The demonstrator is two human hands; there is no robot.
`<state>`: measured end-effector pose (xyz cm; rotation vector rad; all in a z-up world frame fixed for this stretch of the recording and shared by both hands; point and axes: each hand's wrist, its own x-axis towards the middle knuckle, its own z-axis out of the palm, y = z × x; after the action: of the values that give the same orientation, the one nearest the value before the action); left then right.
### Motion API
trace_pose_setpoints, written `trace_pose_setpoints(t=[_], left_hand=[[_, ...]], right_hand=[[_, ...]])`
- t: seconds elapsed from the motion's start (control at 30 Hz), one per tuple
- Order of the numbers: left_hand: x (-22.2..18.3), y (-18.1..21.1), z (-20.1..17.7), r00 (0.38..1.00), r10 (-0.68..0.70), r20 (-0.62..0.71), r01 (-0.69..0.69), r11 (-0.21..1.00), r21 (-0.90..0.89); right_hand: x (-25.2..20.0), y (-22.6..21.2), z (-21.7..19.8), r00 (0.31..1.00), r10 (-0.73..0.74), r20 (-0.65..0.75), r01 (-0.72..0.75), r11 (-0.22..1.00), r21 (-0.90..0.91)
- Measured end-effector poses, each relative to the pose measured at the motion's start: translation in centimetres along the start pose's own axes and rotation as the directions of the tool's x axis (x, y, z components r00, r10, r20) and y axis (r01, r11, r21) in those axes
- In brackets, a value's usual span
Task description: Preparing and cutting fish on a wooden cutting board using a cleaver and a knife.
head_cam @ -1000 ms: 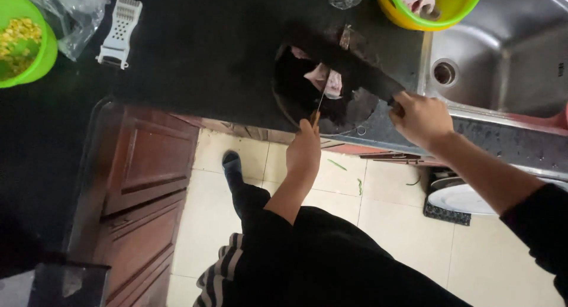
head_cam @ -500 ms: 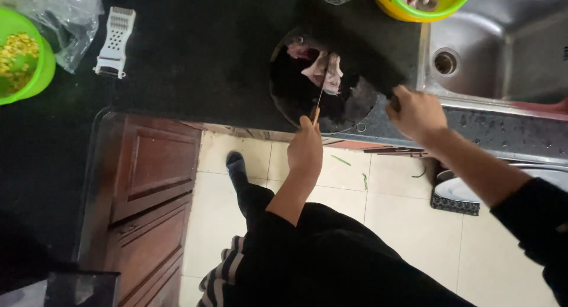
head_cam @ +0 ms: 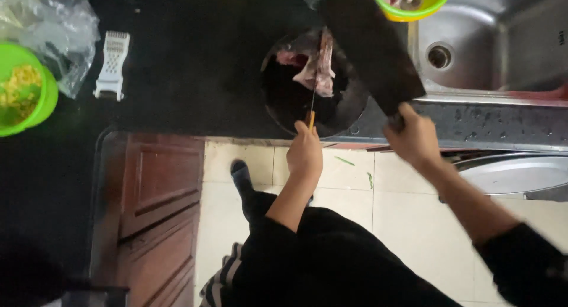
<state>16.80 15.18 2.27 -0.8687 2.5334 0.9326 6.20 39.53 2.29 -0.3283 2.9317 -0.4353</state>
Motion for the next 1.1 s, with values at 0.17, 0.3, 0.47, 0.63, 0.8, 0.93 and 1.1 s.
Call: trace_pose_setpoints(t=[0.17, 0.3, 0.47, 0.63, 0.8, 0.93, 1.1], left_hand=[[-0.1, -0.8, 0.3, 0.999, 0.029, -0.026, -0.029, 1.000, -0.006], [-0.3, -0.6, -0.4, 0.999, 0.046, -0.002, -0.046, 0.999, -0.012], [0.1, -0.8, -0.4, 0.997, 0.066, 0.036, -0.067, 0.998, 0.007], [-0.3, 0.4, -1.6, 0.990, 0.092, 0.104, -0.081, 0.992, -0.097], [-1.6, 2.2, -4.3, 0.962, 0.069, 0.263, 0.016, 0.952, -0.307], [0.7, 0.7, -3.0, 0.944, 0.123, 0.305, -0.051, 0.971, -0.233], [2.3, 0.3, -4.7, 0.883, 0.137, 0.448, -0.080, 0.987, -0.142]], right_hand=[[-8.8, -1.1, -0.7, 0.945, 0.301, 0.125, -0.325, 0.837, 0.440], [-11.2, 1.3, 1.4, 0.853, 0.422, 0.306, -0.518, 0.623, 0.586], [-9.2, 2.4, 3.5, 0.877, 0.374, 0.301, -0.472, 0.553, 0.686], [-5.8, 1.8, 4.3, 0.893, 0.355, 0.276, -0.444, 0.599, 0.666], [-5.1, 2.9, 8.4, 0.939, 0.344, 0.013, -0.318, 0.853, 0.414], [-5.4, 2.9, 10.7, 0.945, 0.326, -0.010, -0.294, 0.866, 0.404], [-6.6, -6.4, 5.5, 0.976, 0.095, -0.195, -0.022, 0.938, 0.346]])
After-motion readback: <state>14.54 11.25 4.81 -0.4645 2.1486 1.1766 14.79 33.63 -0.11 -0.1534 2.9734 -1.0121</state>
